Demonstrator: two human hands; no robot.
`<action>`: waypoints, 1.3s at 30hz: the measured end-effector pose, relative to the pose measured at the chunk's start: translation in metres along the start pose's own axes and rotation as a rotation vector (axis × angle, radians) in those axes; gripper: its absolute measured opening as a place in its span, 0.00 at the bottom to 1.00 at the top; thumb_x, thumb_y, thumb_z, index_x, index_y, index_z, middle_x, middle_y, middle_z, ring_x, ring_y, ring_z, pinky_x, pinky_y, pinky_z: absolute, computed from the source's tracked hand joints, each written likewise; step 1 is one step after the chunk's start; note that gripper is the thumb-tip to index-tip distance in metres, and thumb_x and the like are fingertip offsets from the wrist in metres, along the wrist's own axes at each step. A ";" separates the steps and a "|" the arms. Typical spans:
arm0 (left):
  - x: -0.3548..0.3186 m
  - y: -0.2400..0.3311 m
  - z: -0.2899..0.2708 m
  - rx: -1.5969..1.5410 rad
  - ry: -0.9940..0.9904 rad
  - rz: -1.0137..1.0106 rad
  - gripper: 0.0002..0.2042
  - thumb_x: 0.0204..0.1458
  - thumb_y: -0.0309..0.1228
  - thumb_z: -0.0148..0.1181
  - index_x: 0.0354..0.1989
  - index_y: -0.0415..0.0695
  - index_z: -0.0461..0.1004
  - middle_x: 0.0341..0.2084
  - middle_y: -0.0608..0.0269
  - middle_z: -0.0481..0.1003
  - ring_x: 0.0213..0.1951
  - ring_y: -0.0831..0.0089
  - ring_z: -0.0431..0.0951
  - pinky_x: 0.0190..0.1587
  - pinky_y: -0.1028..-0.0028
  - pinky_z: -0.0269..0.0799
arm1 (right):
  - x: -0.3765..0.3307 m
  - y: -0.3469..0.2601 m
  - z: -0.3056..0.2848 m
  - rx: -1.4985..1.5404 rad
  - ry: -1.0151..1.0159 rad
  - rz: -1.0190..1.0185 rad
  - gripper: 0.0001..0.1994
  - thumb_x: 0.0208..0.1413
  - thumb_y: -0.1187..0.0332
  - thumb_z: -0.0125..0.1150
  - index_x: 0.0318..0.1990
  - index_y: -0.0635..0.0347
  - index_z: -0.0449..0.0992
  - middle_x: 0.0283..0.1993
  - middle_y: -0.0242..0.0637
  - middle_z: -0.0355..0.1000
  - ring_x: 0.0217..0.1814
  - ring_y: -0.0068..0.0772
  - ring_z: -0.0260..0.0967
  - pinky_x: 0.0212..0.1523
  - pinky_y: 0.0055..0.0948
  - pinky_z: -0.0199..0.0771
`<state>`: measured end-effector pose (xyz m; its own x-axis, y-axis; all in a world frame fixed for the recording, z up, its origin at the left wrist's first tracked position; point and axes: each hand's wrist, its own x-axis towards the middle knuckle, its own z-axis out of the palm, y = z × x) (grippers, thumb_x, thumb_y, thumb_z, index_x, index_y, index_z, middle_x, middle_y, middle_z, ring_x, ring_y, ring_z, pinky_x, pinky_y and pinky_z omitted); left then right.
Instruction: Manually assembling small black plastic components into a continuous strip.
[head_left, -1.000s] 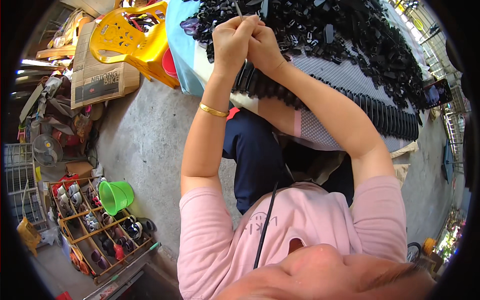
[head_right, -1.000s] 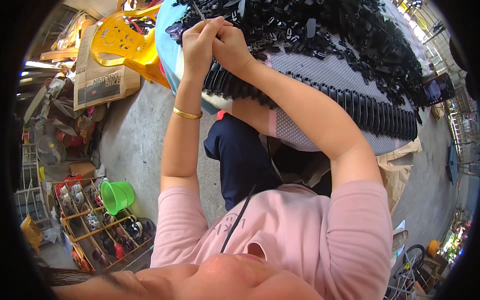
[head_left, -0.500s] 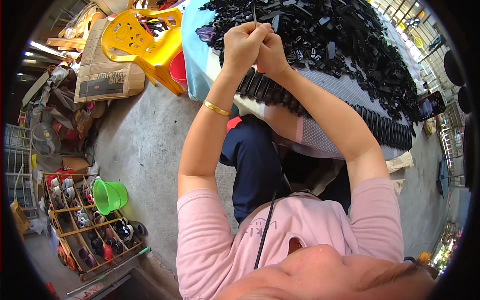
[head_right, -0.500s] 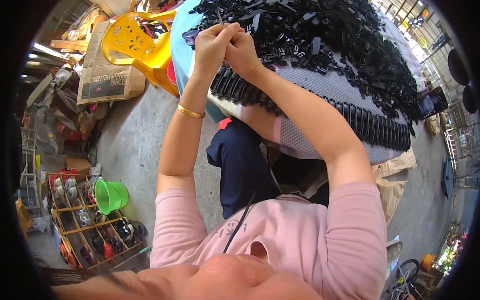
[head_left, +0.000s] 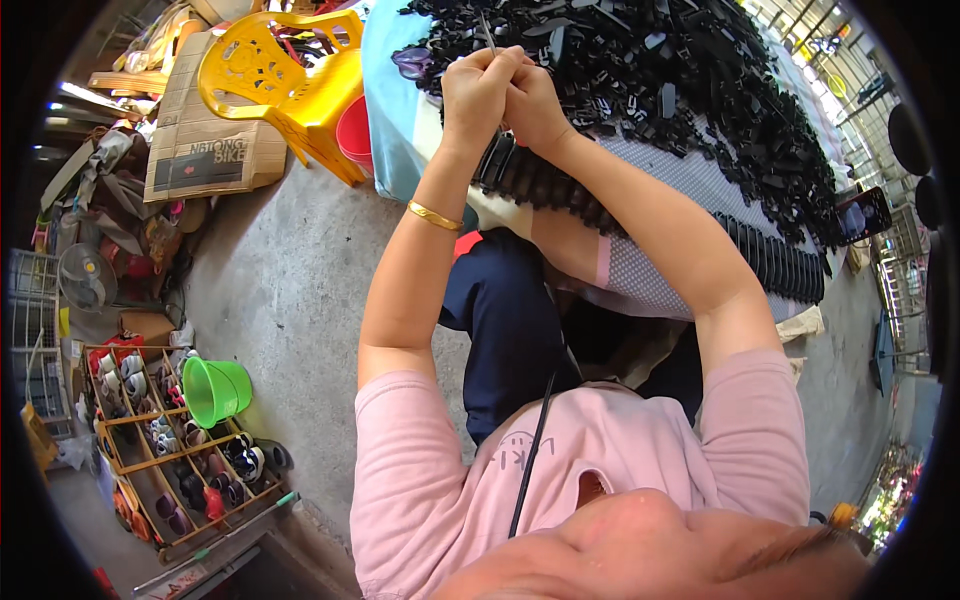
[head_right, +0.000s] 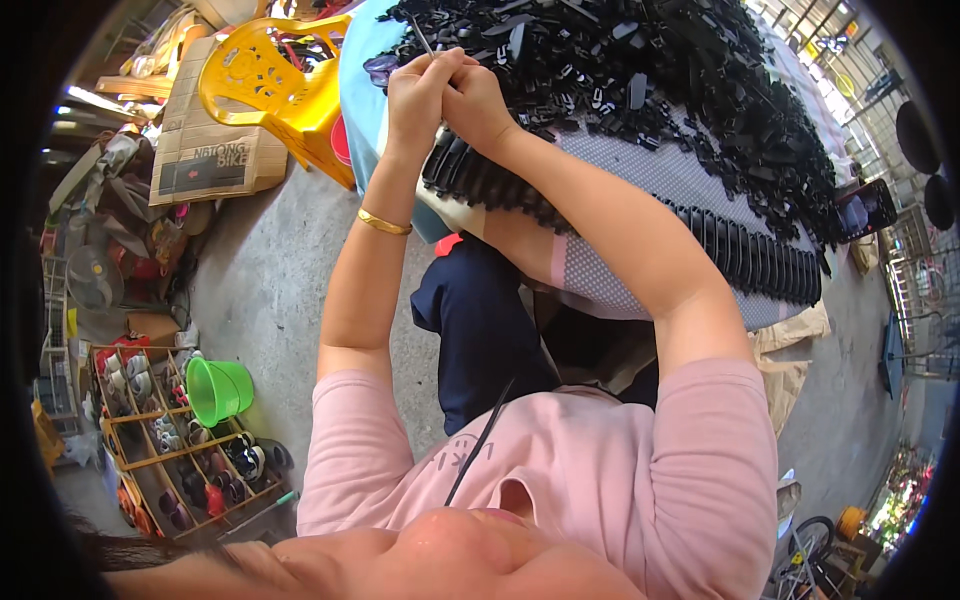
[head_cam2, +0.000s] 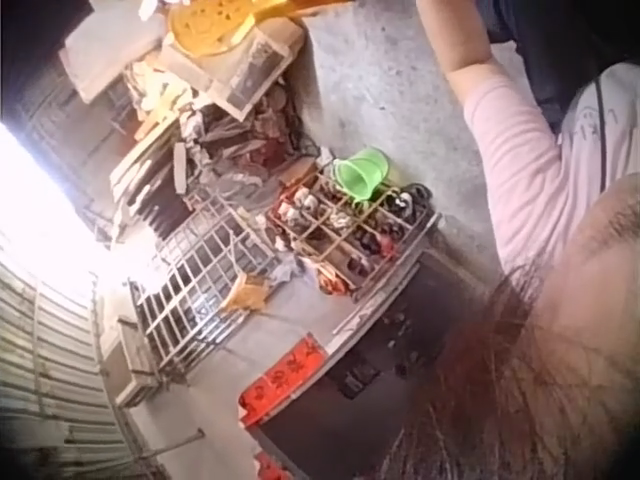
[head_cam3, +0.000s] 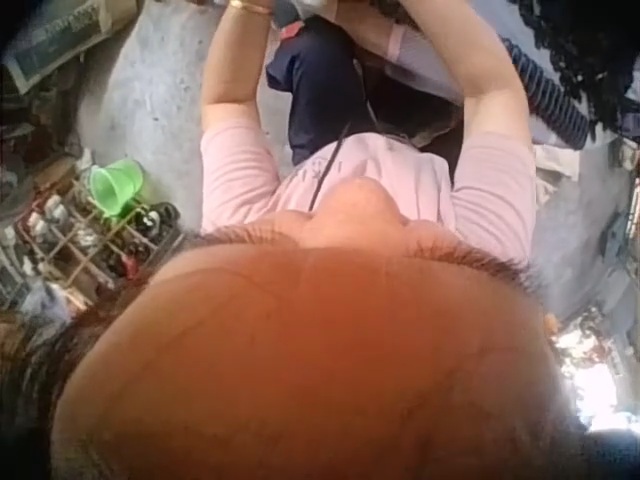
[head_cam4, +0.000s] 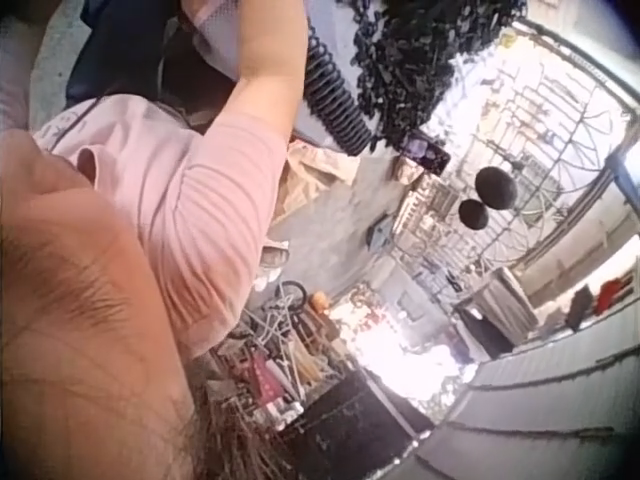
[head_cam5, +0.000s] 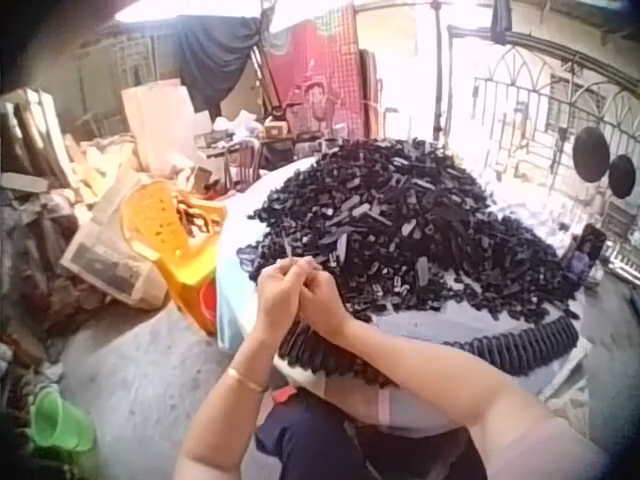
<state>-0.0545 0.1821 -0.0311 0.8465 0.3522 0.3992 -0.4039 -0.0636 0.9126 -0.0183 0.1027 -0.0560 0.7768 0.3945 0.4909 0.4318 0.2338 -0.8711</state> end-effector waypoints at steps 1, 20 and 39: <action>0.003 -0.004 -0.002 -0.006 -0.011 0.018 0.13 0.47 0.36 0.56 0.25 0.37 0.78 0.12 0.64 0.72 0.14 0.81 0.69 0.15 0.81 0.64 | 0.001 0.001 0.001 0.011 -0.006 0.003 0.13 0.52 0.66 0.51 0.23 0.69 0.73 0.17 0.34 0.69 0.21 0.17 0.64 0.22 0.22 0.64; 0.005 0.008 -0.015 0.009 0.018 -0.050 0.13 0.47 0.35 0.56 0.25 0.36 0.78 0.16 0.64 0.74 0.21 0.80 0.71 0.24 0.80 0.67 | 0.008 0.000 0.016 0.097 -0.046 0.014 0.14 0.53 0.67 0.52 0.22 0.68 0.72 0.16 0.28 0.66 0.20 0.16 0.62 0.20 0.20 0.61; 0.023 0.004 -0.019 0.143 -0.094 -0.005 0.14 0.54 0.35 0.52 0.34 0.36 0.77 0.28 0.63 0.77 0.33 0.79 0.74 0.39 0.81 0.67 | 0.017 -0.003 0.017 -0.027 0.075 0.029 0.16 0.47 0.60 0.54 0.22 0.68 0.72 0.20 0.47 0.71 0.25 0.34 0.72 0.27 0.34 0.68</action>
<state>-0.0427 0.2076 -0.0201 0.8800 0.2646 0.3946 -0.3513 -0.1968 0.9154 -0.0145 0.1240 -0.0444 0.8206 0.3329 0.4644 0.4202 0.1991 -0.8853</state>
